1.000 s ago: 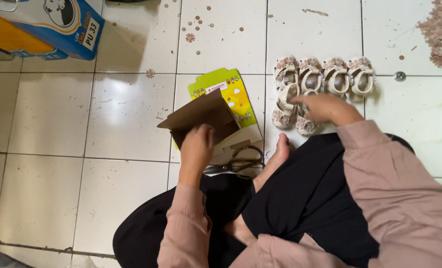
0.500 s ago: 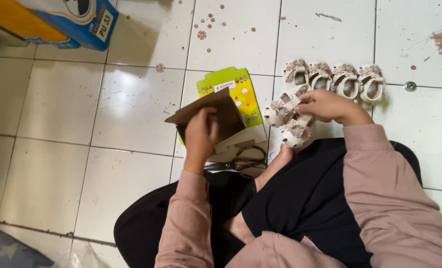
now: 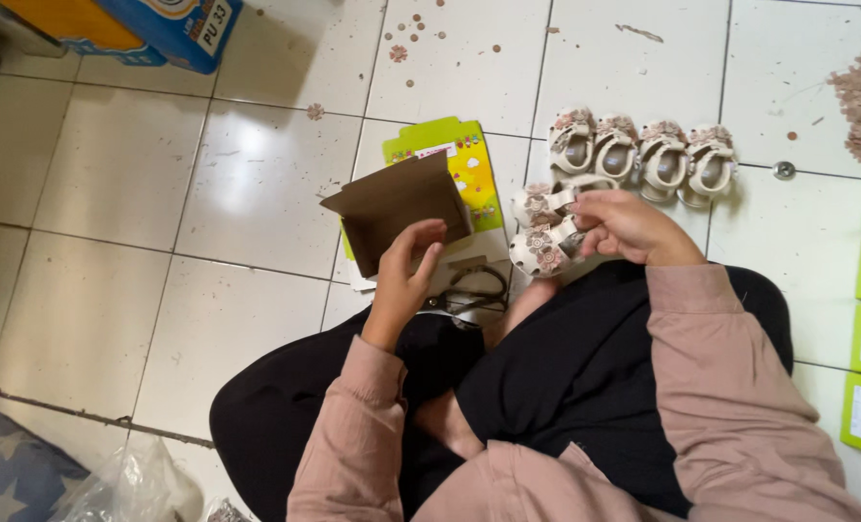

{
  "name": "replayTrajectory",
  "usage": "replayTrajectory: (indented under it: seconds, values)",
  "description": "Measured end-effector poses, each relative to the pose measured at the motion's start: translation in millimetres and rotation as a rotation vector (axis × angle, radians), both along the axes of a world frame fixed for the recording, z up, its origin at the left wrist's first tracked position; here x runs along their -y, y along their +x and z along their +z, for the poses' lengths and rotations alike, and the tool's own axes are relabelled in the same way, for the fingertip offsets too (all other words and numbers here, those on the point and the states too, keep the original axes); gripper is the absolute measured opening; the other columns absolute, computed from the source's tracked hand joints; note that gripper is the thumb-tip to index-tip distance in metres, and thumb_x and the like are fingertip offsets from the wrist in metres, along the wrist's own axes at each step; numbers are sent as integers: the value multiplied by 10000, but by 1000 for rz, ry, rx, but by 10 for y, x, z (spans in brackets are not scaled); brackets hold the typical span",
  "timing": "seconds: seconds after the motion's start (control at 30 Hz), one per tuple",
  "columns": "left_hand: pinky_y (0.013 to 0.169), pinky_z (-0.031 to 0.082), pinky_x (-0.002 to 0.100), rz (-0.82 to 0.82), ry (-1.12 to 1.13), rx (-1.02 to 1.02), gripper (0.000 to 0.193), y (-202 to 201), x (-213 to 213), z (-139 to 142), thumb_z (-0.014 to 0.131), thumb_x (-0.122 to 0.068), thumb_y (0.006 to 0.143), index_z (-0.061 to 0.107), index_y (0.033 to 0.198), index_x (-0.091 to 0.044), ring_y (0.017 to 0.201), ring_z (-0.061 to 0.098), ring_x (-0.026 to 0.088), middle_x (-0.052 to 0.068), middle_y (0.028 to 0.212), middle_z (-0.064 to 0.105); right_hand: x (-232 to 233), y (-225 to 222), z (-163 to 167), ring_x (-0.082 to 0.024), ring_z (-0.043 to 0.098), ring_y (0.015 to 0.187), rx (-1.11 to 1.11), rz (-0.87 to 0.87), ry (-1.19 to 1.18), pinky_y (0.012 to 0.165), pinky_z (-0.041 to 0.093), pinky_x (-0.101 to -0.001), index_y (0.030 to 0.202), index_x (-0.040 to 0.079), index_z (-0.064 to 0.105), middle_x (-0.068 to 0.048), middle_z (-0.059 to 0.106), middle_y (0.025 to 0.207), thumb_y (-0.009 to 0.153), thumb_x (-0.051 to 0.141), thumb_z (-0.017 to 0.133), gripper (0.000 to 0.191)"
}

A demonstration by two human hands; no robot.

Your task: The person sits on the floor and uses shears to trim excess material from the heel of a beige child's sandal. After trimming, the sandal is placed into a green and yellow shoebox, which is then closed and stacked with other boxes. The process is repeated for multiple sandals.

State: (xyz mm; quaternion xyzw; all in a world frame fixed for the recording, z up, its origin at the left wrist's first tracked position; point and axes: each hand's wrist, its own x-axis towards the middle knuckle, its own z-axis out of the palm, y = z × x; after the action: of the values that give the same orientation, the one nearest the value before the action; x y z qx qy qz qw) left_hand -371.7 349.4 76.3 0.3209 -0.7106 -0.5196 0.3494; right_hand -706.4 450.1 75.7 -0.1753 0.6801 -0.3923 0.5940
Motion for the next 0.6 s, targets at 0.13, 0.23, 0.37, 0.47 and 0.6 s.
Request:
replayTrajectory:
  seconds: [0.13,0.23,0.37,0.47,0.6]
  values:
    - [998,545,314,-48,27,-22,247,-102,-153,41,596,-34,1009,640,1248,10,1126,709,198,112,1177,732,-20,-95,-230,-294,794,842,159,-67,-29,401,341,-249,1352,-170,391,-56,533,886,1026,168,542,494]
    - [985,550,314,-72,18,-32,221,-265,-270,23,586,-23,1017,652,1225,11,1108,709,202,112,1166,731,1,-283,-310,-282,795,898,17,-7,21,444,420,-251,1367,-56,441,-79,624,1053,1024,189,522,429]
    - [940,562,316,-107,40,26,218,-487,-513,-146,592,-41,1002,670,1202,3,1045,722,205,117,1117,734,-226,-942,-245,-250,757,777,-454,177,98,456,417,-304,1353,39,590,-137,748,1088,986,109,496,386]
    - [967,544,374,-118,-37,167,292,-785,-670,-340,624,-132,981,648,1248,-17,1102,691,267,137,1177,707,-528,-1511,-237,-167,687,705,-687,-77,17,517,516,-320,1282,25,646,-144,731,970,952,54,583,337]
    - [1034,445,493,-45,-230,506,656,-1398,-832,-546,734,-316,896,474,1431,-40,1230,564,412,216,1361,586,-679,-1955,-405,-164,636,685,-809,-106,121,567,523,-336,1131,53,749,-149,724,928,910,20,647,245]
